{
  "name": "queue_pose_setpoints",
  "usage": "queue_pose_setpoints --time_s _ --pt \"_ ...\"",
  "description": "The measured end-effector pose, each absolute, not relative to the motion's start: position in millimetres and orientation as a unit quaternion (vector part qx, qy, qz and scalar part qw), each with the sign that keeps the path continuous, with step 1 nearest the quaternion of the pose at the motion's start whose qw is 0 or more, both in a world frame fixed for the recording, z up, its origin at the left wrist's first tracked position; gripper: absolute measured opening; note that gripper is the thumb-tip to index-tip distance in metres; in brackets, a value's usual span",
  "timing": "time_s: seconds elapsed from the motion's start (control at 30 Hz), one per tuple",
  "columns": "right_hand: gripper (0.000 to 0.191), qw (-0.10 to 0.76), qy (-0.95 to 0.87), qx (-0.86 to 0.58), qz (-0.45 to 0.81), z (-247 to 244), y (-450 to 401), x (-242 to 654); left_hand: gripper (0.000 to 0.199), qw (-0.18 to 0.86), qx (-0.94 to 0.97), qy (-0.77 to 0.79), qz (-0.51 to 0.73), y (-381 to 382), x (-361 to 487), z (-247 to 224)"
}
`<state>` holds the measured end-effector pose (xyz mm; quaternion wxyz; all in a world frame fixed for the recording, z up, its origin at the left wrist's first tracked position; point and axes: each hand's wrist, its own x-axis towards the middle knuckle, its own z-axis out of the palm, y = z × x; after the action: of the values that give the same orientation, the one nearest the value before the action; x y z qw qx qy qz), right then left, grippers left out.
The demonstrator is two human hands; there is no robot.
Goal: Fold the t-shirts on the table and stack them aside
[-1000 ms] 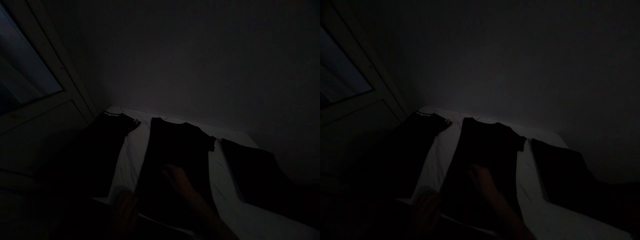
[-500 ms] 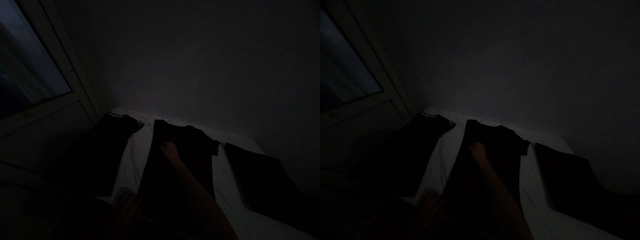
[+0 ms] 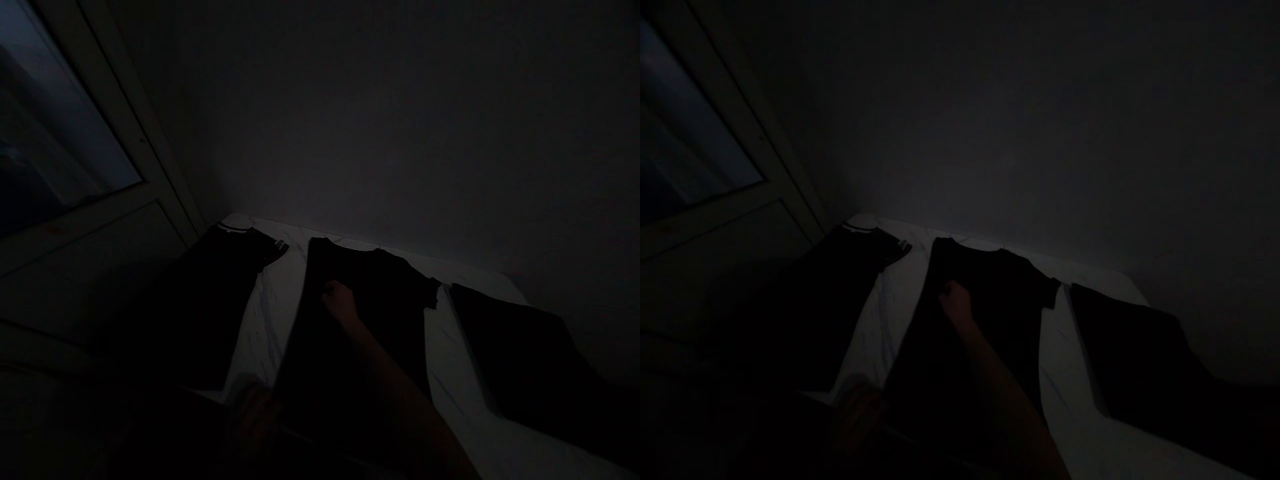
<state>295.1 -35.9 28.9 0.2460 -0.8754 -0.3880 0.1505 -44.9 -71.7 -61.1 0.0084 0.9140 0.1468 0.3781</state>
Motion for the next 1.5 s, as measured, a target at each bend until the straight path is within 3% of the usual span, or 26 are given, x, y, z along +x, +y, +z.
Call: queue_pose_setpoints --time_s 0.23,0.4,0.5,0.6,0.73,0.87,1.23,1.5 --pt "0.026 0.222 -0.416 -0.870 0.145 36 -38 289 0.018 0.103 0.923 0.113 0.353 -72 -55 -41" --pt "0.023 0.233 -0.506 -0.821 0.125 49 -72 258 0.024 0.086 0.897 0.160 0.404 -63 -62 -33" --pt "0.020 0.235 -0.602 -0.741 0.181 57 -114 229 0.028 0.097 0.911 0.150 0.372 -59 -51 -20" --pt "0.018 0.208 -0.671 -0.673 0.231 58 -156 204 0.029 0.096 0.930 0.121 0.332 -57 -40 -8" --pt "0.029 0.153 -0.722 -0.637 0.224 43 -184 184 0.026 0.094 0.936 0.085 0.328 -58 -34 -4" --pt "0.010 0.083 -0.744 -0.638 0.180 27 -184 174 0.022 0.093 0.941 0.080 0.315 -55 -35 -10" --pt "0.013 0.054 -0.802 -0.579 0.133 19 -182 159 0.026 0.102 0.948 0.061 0.296 -47 -43 2" --pt "0.013 0.019 -0.828 -0.547 0.118 12 -174 158 0.042 0.006 0.979 0.094 0.182 -4 48 10"
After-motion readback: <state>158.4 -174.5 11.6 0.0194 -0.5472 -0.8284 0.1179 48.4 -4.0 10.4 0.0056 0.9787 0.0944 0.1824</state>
